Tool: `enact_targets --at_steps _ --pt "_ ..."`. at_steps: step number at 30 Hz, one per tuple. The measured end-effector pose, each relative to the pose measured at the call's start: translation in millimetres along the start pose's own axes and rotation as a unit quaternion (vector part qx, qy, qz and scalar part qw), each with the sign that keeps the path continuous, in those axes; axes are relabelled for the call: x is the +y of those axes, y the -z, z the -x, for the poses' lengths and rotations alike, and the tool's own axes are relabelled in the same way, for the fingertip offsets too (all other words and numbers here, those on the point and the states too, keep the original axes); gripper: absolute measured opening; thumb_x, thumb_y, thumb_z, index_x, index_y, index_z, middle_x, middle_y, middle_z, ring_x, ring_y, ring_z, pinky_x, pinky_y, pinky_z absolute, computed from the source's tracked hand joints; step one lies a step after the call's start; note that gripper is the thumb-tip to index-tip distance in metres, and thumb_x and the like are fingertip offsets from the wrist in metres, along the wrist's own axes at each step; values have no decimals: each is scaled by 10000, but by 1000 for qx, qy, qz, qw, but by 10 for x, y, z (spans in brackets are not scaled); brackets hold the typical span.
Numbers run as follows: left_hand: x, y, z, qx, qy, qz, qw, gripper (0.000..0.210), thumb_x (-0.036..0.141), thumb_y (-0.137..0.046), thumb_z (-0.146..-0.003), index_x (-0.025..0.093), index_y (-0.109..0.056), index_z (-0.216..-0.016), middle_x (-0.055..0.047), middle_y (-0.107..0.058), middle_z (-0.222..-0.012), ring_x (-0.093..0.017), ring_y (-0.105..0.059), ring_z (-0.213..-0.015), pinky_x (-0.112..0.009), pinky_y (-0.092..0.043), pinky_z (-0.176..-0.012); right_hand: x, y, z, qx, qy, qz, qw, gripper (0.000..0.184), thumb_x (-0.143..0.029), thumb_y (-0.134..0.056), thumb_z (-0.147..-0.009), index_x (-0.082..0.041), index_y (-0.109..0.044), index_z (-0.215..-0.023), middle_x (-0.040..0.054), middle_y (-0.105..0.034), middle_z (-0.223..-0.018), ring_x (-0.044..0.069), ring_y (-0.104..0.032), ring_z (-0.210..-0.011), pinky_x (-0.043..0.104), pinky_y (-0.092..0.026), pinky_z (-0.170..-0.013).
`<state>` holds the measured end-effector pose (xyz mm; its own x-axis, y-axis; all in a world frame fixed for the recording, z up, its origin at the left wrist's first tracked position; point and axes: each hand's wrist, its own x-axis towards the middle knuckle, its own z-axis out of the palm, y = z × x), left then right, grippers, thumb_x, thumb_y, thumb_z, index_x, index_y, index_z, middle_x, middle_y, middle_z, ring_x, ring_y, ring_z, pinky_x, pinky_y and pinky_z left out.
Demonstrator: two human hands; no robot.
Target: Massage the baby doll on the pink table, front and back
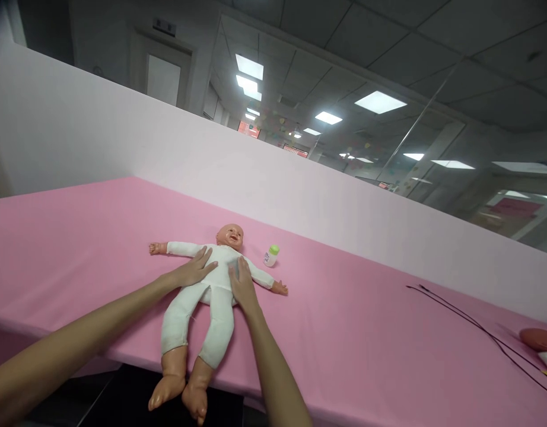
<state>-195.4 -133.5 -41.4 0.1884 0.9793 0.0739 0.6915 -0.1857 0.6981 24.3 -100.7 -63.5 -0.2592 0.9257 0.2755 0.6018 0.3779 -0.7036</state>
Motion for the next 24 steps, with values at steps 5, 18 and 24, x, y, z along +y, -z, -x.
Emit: enact_targets --at_steps 5,18,24 --pt "178 18 992 4 -51 -48 998 670 584 -404 -1017 189 -473 -1553 -145 -385 -1651 -364 -385 -1514 -530 -340 -1224 91 281 123 100 -3 46 994 705 -598 -385 -1001 -115 -507 -1499 172 -504 -1573 313 -436 -1471 479 -313 -1233" --pt "-55 -1084 2570 393 -211 -18 895 416 391 -708 -933 354 -687 -1347 -75 -776 -1000 -242 -781 -843 -274 -675 -715 492 844 311 184 -279 252 908 796 -742 -474 -896 -62 -619 -1284 335 -618 -1298 461 -516 -1256 585 -403 -1008" --pt "36 -1136 2430 354 -203 84 909 436 339 -717 -943 356 -675 -1376 -82 -748 -1093 -239 -776 -911 -274 -673 -766 503 856 262 277 -225 -143 923 663 -580 -871 -596 -171 -626 -1057 120 -724 -899 278 -663 -814 334 -499 -622"
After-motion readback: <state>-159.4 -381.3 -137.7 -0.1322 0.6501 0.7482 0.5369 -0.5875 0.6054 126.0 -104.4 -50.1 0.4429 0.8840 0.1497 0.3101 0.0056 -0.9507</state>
